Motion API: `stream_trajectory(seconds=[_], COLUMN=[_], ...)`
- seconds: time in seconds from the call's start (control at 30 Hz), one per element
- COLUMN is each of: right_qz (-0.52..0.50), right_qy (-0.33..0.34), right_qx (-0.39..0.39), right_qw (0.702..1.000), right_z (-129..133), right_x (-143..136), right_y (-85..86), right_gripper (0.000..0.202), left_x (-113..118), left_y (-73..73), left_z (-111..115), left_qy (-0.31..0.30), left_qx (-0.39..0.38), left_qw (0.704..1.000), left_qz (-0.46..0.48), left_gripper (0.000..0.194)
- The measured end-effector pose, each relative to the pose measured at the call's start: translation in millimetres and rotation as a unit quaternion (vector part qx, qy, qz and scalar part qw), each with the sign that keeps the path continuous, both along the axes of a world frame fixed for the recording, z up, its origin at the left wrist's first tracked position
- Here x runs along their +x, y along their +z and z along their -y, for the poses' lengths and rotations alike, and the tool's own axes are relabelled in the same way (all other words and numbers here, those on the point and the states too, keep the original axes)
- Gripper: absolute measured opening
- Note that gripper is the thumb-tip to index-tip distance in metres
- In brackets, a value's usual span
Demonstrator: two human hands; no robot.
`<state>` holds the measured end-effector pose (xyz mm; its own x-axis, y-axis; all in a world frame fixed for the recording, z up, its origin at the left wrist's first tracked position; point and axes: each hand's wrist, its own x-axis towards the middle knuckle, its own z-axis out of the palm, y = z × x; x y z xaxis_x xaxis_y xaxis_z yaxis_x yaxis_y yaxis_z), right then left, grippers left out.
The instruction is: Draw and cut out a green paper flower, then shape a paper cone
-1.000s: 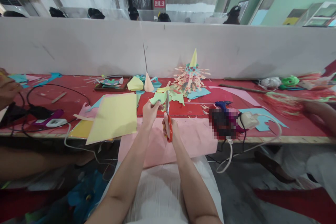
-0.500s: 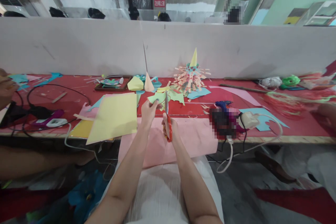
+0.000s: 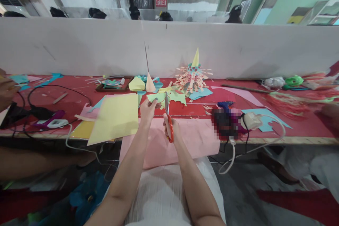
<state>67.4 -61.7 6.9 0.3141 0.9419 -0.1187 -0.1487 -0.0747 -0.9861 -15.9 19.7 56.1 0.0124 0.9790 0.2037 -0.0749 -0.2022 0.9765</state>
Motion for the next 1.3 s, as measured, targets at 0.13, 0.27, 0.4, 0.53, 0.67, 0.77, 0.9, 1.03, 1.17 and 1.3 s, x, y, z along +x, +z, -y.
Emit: stream_trajectory(seconds=[0.13, 0.27, 0.4, 0.53, 0.67, 0.77, 0.9, 1.03, 1.17, 1.3], right_qz=[-0.002, -0.005, 0.001, 0.022, 0.013, 0.008, 0.000, 0.008, 0.019, 0.038], right_qy=[-0.001, 0.003, 0.011, 0.011, 0.011, 0.009, 0.002, -0.001, 0.002, -0.005], right_qx=[-0.002, -0.013, -0.028, -0.039, -0.050, -0.049, -0.051, -0.056, -0.064, -0.072], right_qw=[1.000, 1.000, 1.000, 0.999, 0.999, 0.999, 0.999, 0.998, 0.998, 0.997], right_z=[-1, 0, 1, 1, 0, 0, 0, 1, 3, 3], right_x=[-1, -1, 3, 8, 9, 7, 6, 5, 4, 7], right_y=[0.5, 2.4, 2.8, -0.1, -1.1, -0.8, -0.8, 1.0, 3.8, 1.4], right_gripper=[0.051, 0.051, 0.053, 0.054, 0.055, 0.055, 0.055, 0.055, 0.054, 0.052], left_x=[-1, -1, -3, -4, -4, -4, -3, -3, -4, -8], left_y=[-1.3, -3.4, -5.7, -7.1, -8.0, -8.6, -9.8, -11.0, -15.4, -35.2], left_z=[-2, -4, -7, -10, -11, -11, -10, -11, -15, -19], left_qy=[0.002, 0.002, 0.008, 0.005, 0.007, 0.008, 0.011, 0.008, 0.009, 0.048], left_qx=[0.006, 0.013, 0.018, 0.015, 0.013, 0.010, 0.005, -0.006, -0.007, 0.000], left_qw=[1.000, 1.000, 1.000, 1.000, 1.000, 1.000, 1.000, 1.000, 1.000, 0.997], left_qz=[-0.004, -0.009, -0.019, -0.020, -0.024, -0.027, -0.028, -0.012, -0.019, -0.068], left_gripper=[0.016, 0.015, 0.016, 0.014, 0.013, 0.013, 0.013, 0.012, 0.013, 0.014])
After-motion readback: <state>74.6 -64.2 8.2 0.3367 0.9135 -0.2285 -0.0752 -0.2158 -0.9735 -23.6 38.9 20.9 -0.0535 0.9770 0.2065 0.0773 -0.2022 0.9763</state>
